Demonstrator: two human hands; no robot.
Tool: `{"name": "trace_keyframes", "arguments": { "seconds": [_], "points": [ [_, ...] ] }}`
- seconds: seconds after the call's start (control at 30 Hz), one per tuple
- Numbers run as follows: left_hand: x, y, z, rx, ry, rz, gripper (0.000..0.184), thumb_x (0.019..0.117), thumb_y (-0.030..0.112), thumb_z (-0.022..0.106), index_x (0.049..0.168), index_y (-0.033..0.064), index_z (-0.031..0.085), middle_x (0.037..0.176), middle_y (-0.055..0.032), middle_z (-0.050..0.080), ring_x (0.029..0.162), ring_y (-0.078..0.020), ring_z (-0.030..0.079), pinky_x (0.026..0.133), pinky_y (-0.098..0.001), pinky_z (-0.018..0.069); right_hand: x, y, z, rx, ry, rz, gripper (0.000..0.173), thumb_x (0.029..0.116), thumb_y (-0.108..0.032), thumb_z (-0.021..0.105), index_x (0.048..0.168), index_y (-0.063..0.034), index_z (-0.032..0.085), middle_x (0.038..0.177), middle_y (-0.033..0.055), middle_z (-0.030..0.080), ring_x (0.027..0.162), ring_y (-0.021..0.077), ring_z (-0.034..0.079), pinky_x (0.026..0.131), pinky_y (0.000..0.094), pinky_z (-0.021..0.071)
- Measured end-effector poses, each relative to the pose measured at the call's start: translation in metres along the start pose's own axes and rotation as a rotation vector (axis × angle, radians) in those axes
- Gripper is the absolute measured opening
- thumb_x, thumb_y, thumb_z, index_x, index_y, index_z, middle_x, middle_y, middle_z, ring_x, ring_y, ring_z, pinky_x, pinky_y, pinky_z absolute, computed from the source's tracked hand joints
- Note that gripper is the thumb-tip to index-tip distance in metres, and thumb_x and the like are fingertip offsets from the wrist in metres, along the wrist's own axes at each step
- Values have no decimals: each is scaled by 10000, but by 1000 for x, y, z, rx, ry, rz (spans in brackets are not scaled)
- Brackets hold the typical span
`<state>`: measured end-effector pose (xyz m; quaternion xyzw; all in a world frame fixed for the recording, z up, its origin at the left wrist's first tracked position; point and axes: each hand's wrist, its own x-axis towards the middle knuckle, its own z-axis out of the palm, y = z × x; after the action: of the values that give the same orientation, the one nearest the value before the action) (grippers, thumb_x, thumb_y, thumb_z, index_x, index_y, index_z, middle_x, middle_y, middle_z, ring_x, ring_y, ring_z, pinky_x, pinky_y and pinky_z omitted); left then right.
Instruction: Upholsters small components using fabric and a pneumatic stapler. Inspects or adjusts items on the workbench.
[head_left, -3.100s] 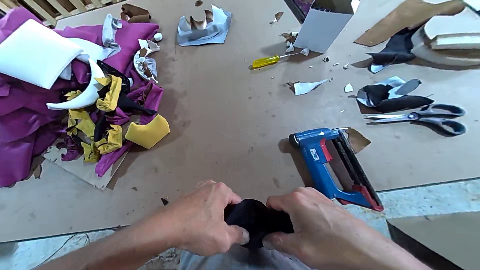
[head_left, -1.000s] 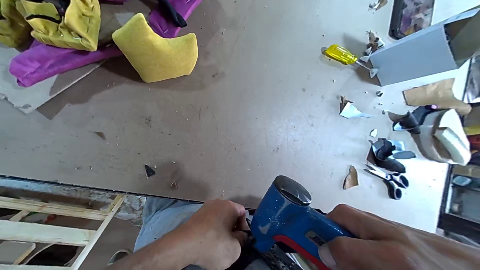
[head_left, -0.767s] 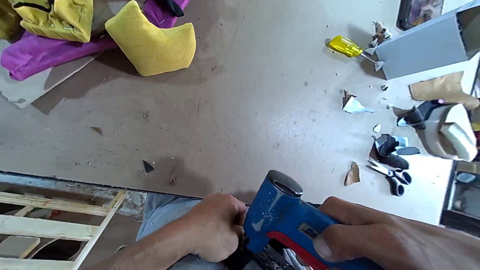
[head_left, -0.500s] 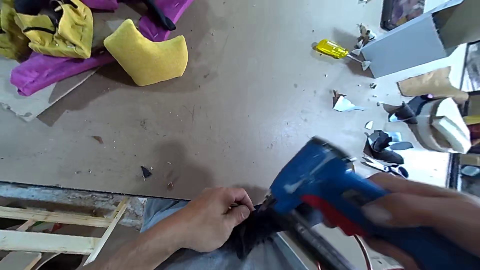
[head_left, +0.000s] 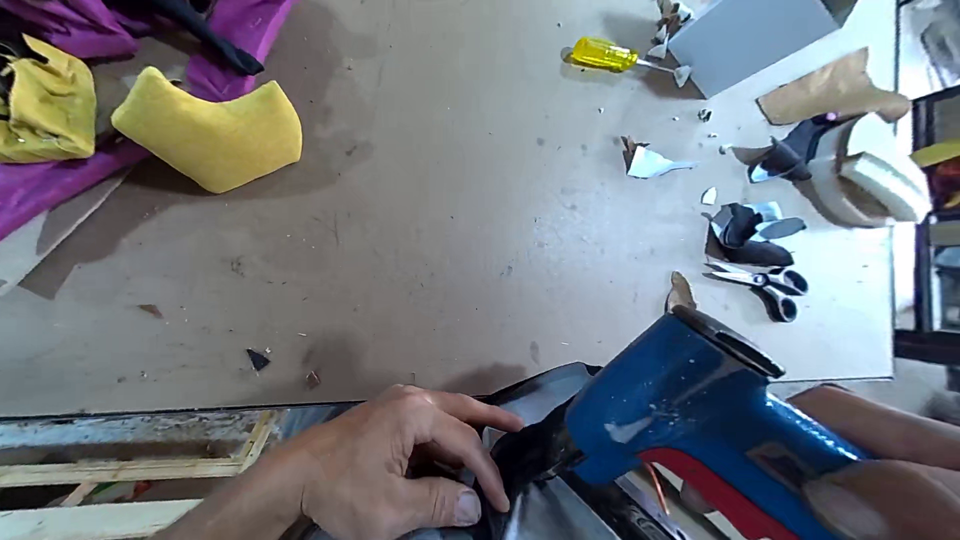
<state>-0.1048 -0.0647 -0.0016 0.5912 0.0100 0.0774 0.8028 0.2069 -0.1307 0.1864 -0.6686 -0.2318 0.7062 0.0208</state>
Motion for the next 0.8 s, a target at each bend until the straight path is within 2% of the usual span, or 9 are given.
{"name": "trace_keyframes", "arguments": {
  "seconds": [0.1,0.2,0.27,0.33,0.43,0.5,0.6,0.7,0.8],
  "points": [
    [3,3,1,61,-4,-16,245,1016,274,604,1057,107,778,1487,-115,552,1242,-130,612,976,-309,554,-4,2,0,-16,-1,-3,169,860,-182,489,882,-198,656,713,-40,702,558,81,659,491,264,552],
    [5,5,6,23,26,-15,216,1018,192,608,971,43,758,1443,-120,591,1256,-140,609,1006,-305,544,-6,2,0,-16,-24,-14,185,873,-178,484,912,-195,664,722,-42,701,562,82,659,496,268,557],
    [3,2,14,-84,77,-40,203,1010,154,601,945,7,725,1398,-119,624,1158,-95,654,933,-257,567,-7,3,0,-8,-72,-35,204,892,-162,466,919,-200,665,714,-49,700,557,75,655,497,263,554],
    [-2,-6,23,-217,124,-83,164,994,134,611,967,6,710,1366,-96,650,1054,-51,676,859,-229,571,-6,3,1,-8,-133,-59,204,914,-155,445,922,-207,643,717,-66,688,575,63,651,515,255,553],
    [-4,-13,25,-293,126,-127,138,987,117,625,1017,16,714,1297,-74,692,1039,-44,684,865,-233,573,-3,-1,2,-31,-165,-100,199,933,-173,444,930,-189,643,727,-65,685,579,62,651,515,256,556],
    [-2,-13,23,-282,110,-167,116,977,94,636,1003,17,719,1234,-60,711,966,-18,676,825,-213,566,0,-10,4,-44,-168,-68,187,934,-171,450,930,-185,636,722,-59,679,570,67,644,507,257,550],
    [1,-11,19,-240,72,-244,74,967,77,646,970,36,707,1063,-8,715,847,7,639,746,-192,543,7,-30,6,-88,-166,-1,175,913,-176,481,891,-192,653,696,-38,683,541,84,648,476,273,551],
    [2,-12,16,-195,48,-277,59,971,98,653,976,58,697,903,23,691,783,-13,634,707,-214,540,20,-42,9,-164,-221,47,179,907,-208,511,825,-186,669,650,-12,668,511,97,633,450,287,527],
    [0,-15,15,-160,33,-246,80,983,122,644,1002,65,696,893,17,688,775,-27,637,697,-232,548,38,-53,12,-274,-338,97,219,935,-282,521,807,-174,663,632,3,657,520,113,644,454,303,531]
  ]
}}
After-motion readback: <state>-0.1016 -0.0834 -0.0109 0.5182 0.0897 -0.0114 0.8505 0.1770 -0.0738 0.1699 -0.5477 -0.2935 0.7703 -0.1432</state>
